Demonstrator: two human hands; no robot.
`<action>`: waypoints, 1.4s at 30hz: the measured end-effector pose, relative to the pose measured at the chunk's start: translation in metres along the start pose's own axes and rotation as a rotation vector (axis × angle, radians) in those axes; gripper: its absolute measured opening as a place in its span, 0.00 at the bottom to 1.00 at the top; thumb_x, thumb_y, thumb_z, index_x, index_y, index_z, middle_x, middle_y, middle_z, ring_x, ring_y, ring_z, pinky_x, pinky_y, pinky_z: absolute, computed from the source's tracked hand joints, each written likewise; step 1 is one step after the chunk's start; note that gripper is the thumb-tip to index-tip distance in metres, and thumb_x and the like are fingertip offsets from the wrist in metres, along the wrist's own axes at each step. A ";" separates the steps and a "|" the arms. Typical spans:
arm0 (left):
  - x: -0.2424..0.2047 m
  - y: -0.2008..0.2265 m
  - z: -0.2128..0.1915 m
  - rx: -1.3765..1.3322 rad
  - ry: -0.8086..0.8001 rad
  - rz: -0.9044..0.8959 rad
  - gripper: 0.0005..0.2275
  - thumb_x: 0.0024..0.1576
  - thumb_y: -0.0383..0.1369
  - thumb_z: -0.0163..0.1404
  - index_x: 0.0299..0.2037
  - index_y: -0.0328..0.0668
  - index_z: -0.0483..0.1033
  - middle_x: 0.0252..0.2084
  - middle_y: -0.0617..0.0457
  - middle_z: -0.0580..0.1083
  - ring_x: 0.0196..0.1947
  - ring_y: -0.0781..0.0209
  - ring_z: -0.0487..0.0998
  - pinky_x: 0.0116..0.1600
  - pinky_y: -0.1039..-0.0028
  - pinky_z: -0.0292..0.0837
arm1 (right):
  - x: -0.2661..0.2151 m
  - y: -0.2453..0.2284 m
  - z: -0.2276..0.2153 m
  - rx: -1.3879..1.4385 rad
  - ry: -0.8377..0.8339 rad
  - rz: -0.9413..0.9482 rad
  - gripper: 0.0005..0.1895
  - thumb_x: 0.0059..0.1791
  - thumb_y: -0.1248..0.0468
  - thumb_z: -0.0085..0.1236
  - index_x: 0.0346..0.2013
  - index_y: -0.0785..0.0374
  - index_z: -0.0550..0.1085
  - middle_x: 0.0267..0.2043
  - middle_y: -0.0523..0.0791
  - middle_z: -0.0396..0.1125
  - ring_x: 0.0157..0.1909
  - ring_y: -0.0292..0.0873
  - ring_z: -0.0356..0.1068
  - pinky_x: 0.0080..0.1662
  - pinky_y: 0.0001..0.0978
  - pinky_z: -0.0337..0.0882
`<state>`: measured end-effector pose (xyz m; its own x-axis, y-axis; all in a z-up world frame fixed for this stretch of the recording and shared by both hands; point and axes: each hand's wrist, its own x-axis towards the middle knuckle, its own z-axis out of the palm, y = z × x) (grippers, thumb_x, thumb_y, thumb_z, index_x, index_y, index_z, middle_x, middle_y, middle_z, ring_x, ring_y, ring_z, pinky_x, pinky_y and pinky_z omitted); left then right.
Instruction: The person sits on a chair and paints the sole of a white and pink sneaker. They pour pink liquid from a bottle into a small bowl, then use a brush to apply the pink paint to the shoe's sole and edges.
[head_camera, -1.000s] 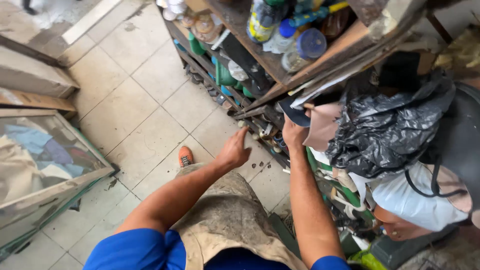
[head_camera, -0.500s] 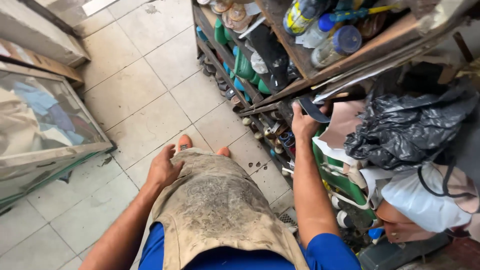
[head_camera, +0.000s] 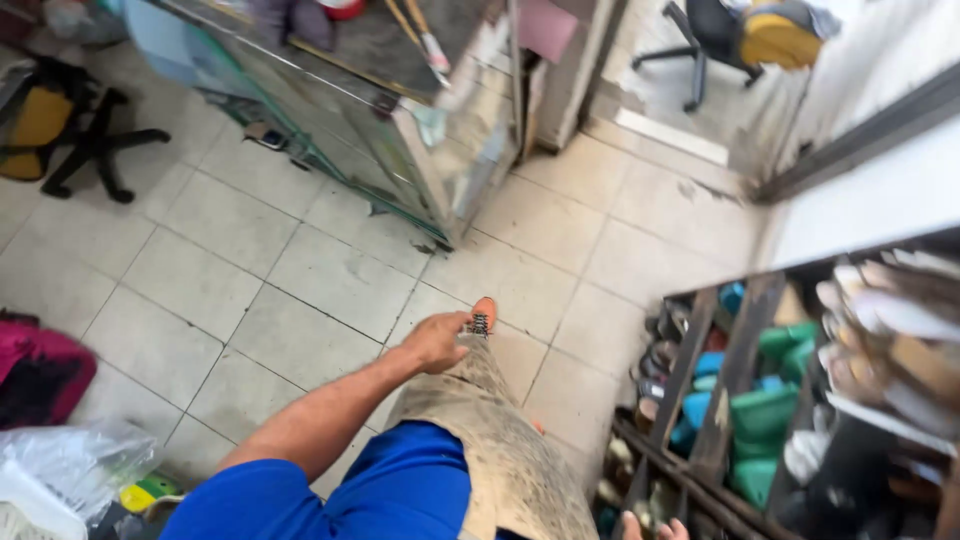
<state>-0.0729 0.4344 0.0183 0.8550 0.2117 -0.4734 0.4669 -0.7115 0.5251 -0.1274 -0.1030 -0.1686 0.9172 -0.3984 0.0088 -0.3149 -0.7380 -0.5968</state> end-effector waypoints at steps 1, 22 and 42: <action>-0.005 0.020 -0.019 -0.006 -0.078 -0.033 0.25 0.51 0.33 0.51 0.63 0.45 0.70 0.61 0.45 0.74 0.59 0.45 0.74 0.62 0.59 0.70 | 0.002 -0.011 0.016 0.236 -0.091 0.067 0.47 0.32 0.67 0.75 0.63 0.75 0.66 0.54 0.63 0.65 0.49 0.60 0.67 0.43 0.48 0.74; 0.160 0.015 -0.290 -0.144 1.170 0.575 0.07 0.57 0.33 0.51 0.44 0.48 0.78 0.42 0.52 0.75 0.42 0.46 0.78 0.43 0.61 0.74 | 0.127 -0.881 0.179 -0.091 -0.763 -1.127 0.17 0.45 0.49 0.64 0.42 0.55 0.76 0.30 0.43 0.73 0.43 0.54 0.75 0.46 0.50 0.72; 0.232 0.023 -0.323 0.072 0.984 -0.005 0.04 0.52 0.32 0.52 0.29 0.43 0.79 0.32 0.47 0.66 0.33 0.37 0.75 0.32 0.52 0.68 | 0.222 -0.841 0.236 1.048 -1.391 -0.338 0.09 0.47 0.73 0.51 0.41 0.63 0.65 0.34 0.53 0.65 0.21 0.46 0.71 0.22 0.32 0.74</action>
<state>0.2090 0.6834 0.1489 0.6745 0.6546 0.3414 0.4838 -0.7412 0.4653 0.3989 0.5577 0.1464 0.5877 0.8067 -0.0620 -0.3234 0.1640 -0.9319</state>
